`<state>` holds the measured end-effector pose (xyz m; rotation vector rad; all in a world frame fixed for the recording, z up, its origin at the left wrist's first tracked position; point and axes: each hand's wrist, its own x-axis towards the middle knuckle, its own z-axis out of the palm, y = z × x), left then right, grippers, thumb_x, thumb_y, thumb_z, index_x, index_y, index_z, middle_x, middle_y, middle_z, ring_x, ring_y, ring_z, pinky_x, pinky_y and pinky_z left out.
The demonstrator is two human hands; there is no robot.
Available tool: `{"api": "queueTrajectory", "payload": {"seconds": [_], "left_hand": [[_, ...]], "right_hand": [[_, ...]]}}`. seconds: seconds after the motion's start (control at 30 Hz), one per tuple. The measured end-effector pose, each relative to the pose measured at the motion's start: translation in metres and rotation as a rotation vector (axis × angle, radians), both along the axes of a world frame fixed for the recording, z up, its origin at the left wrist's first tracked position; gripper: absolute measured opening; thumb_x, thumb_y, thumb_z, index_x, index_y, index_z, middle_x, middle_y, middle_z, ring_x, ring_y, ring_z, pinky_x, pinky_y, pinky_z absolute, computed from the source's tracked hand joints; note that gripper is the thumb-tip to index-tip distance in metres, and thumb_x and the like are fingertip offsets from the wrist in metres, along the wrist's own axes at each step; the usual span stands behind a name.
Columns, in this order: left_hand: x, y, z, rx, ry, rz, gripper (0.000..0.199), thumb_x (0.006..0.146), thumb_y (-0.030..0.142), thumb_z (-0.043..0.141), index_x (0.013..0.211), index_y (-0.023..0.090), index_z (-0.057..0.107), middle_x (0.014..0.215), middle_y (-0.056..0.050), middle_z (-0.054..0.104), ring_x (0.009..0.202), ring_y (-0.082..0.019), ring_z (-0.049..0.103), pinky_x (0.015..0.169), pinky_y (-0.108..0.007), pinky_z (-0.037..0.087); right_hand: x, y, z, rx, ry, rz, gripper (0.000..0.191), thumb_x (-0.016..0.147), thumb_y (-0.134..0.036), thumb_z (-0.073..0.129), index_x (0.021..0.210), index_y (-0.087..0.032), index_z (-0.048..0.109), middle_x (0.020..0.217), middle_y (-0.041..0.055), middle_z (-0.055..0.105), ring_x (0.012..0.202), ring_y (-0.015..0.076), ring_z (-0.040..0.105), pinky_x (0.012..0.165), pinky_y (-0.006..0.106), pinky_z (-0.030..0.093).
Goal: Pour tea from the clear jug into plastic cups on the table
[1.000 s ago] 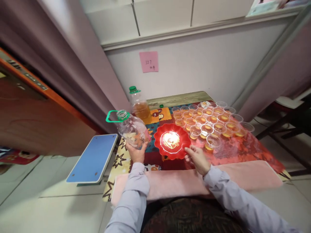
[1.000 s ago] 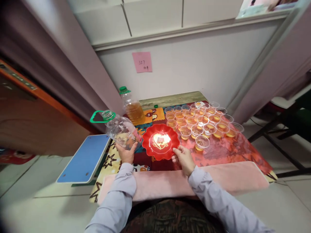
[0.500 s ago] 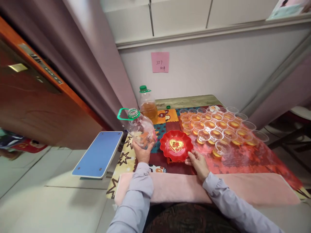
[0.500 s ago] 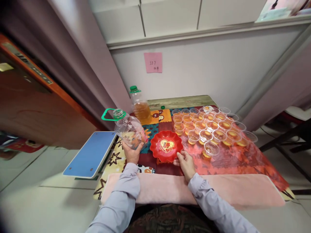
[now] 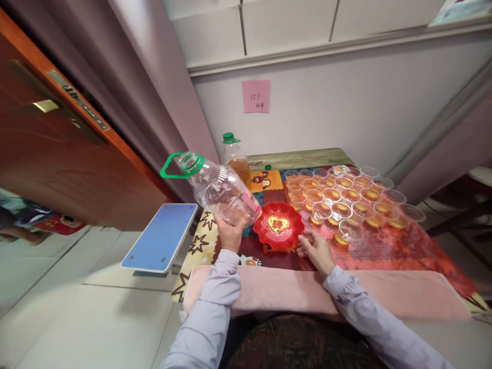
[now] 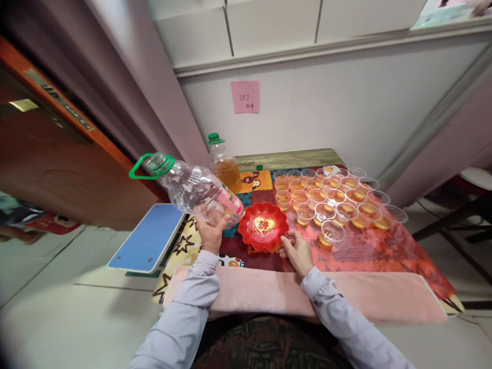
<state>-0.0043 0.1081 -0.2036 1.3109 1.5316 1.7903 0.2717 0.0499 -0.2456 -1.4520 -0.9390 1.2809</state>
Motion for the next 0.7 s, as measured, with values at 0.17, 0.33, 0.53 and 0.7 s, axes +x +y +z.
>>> {"api": "queueTrajectory", "payload": {"seconds": [0.17, 0.33, 0.53, 0.7], "left_hand": [[0.045, 0.002, 0.009, -0.053, 0.065, -0.280, 0.110, 0.065, 0.062, 0.094, 0.150, 0.020, 0.038, 0.146, -0.021, 0.060, 0.140, -0.032, 0.061, 0.122, -0.051, 0.047], [0.064, 0.005, -0.001, -0.167, 0.114, -0.453, 0.103, 0.064, 0.061, 0.094, 0.143, 0.022, 0.041, 0.142, -0.019, 0.064, 0.131, -0.031, 0.067, 0.113, -0.051, 0.054], [0.060, 0.006, 0.002, -0.237, 0.177, -0.505, 0.097, 0.065, 0.053, 0.095, 0.139, 0.021, 0.042, 0.141, -0.017, 0.064, 0.133, -0.031, 0.066, 0.119, -0.052, 0.048], [0.055, 0.008, 0.007, -0.266, 0.164, -0.527, 0.104, 0.064, 0.051, 0.096, 0.148, 0.018, 0.043, 0.142, -0.020, 0.066, 0.140, -0.034, 0.061, 0.126, -0.054, 0.040]], "right_hand": [[0.000, 0.013, -0.007, -0.001, -0.013, 0.010, 0.049, 0.072, -0.062, 0.078, 0.095, -0.024, 0.057, 0.064, -0.0017, 0.069, 0.056, 0.0230, 0.075, 0.053, 0.034, 0.063], [0.003, 0.017, -0.010, -0.005, -0.010, 0.026, 0.040, 0.075, -0.055, 0.078, 0.093, -0.025, 0.059, 0.064, -0.0019, 0.070, 0.055, 0.0234, 0.075, 0.051, 0.034, 0.063], [0.005, 0.015, -0.002, -0.015, -0.010, 0.055, 0.046, 0.073, -0.059, 0.078, 0.097, -0.023, 0.061, 0.064, -0.0020, 0.070, 0.052, 0.0224, 0.072, 0.047, 0.032, 0.060], [0.020, -0.010, 0.017, 0.019, 0.013, 0.067, 0.060, 0.080, -0.061, 0.076, 0.122, -0.020, 0.060, 0.067, -0.0024, 0.070, 0.057, 0.0218, 0.073, 0.054, 0.033, 0.061]]}}
